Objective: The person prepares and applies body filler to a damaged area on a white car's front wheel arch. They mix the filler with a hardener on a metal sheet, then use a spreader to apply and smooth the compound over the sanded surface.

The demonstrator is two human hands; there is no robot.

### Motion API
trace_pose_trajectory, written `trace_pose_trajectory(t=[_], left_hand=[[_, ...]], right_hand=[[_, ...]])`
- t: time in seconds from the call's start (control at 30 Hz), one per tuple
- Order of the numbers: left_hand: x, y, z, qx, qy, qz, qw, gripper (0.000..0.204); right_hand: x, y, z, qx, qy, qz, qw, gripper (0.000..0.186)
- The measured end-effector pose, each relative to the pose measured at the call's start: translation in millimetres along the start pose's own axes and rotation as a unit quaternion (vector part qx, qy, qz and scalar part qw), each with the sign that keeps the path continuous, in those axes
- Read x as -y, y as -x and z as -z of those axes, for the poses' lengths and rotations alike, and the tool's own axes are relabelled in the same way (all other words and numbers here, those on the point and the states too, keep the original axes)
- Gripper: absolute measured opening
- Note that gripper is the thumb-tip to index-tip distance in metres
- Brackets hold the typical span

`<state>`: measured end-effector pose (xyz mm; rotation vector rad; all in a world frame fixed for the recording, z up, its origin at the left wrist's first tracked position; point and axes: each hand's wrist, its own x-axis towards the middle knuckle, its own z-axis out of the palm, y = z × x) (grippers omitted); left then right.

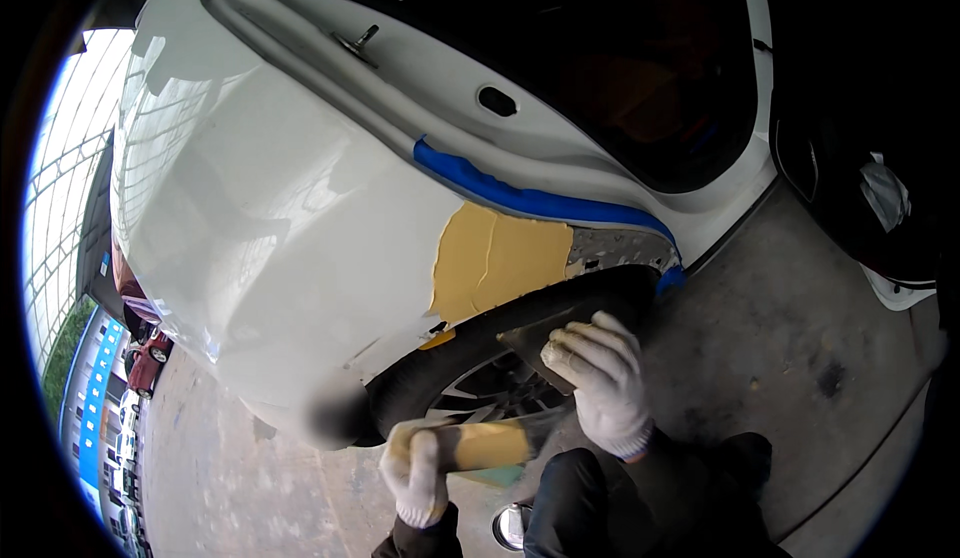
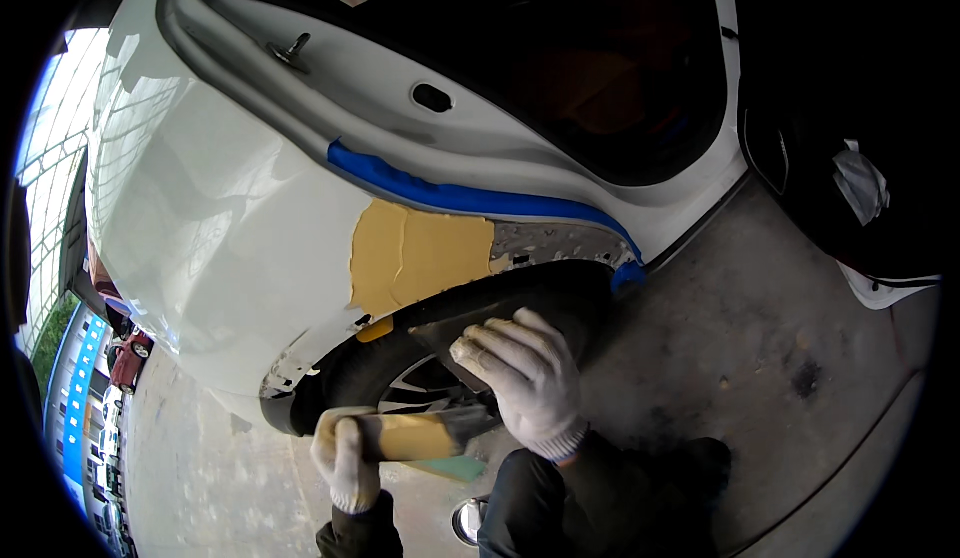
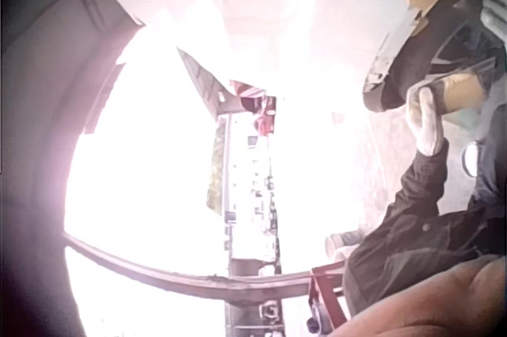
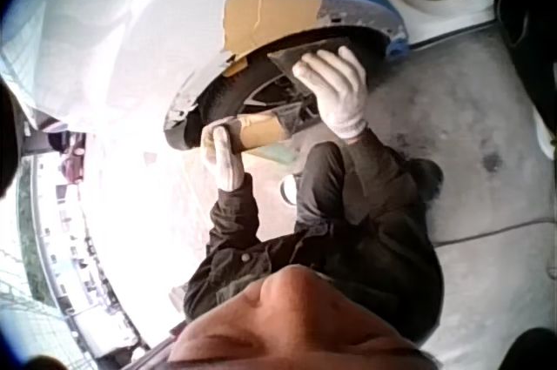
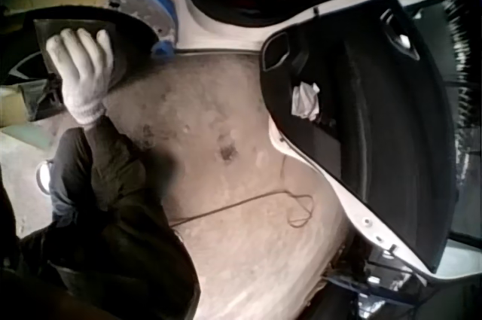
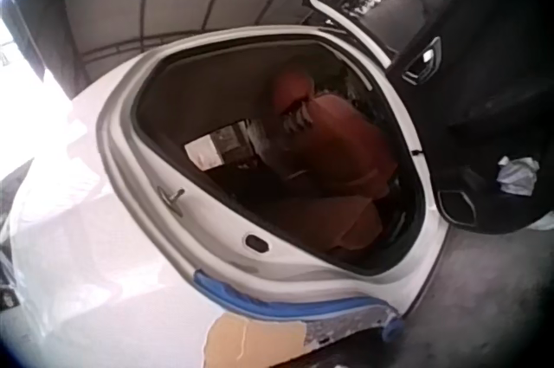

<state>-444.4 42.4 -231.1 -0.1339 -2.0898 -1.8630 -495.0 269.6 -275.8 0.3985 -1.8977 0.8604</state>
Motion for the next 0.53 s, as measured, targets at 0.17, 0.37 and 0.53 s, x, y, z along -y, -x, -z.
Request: trace_pose_trajectory(t=[0.17,0.37,0.53], left_hand=[[2.7,-26.4,-26.0,0.126,0.027,0.038,0.991,0.03],[-6.3,-34.2,-30.3,0.025,-0.03,-0.014,0.999,0.024],[1.9,-26.0,-39.8,-0.04,-0.048,-0.04,0.997,0.021]], right_hand=[[11.1,-1.5,37.7,0.195,-0.626,-0.206,0.727,0.029],[-10.9,-17.2,63.6,0.238,-0.167,-0.065,0.954,0.025],[11.0,-14.4,72.0,0.13,-0.195,-0.39,0.891,0.023]])
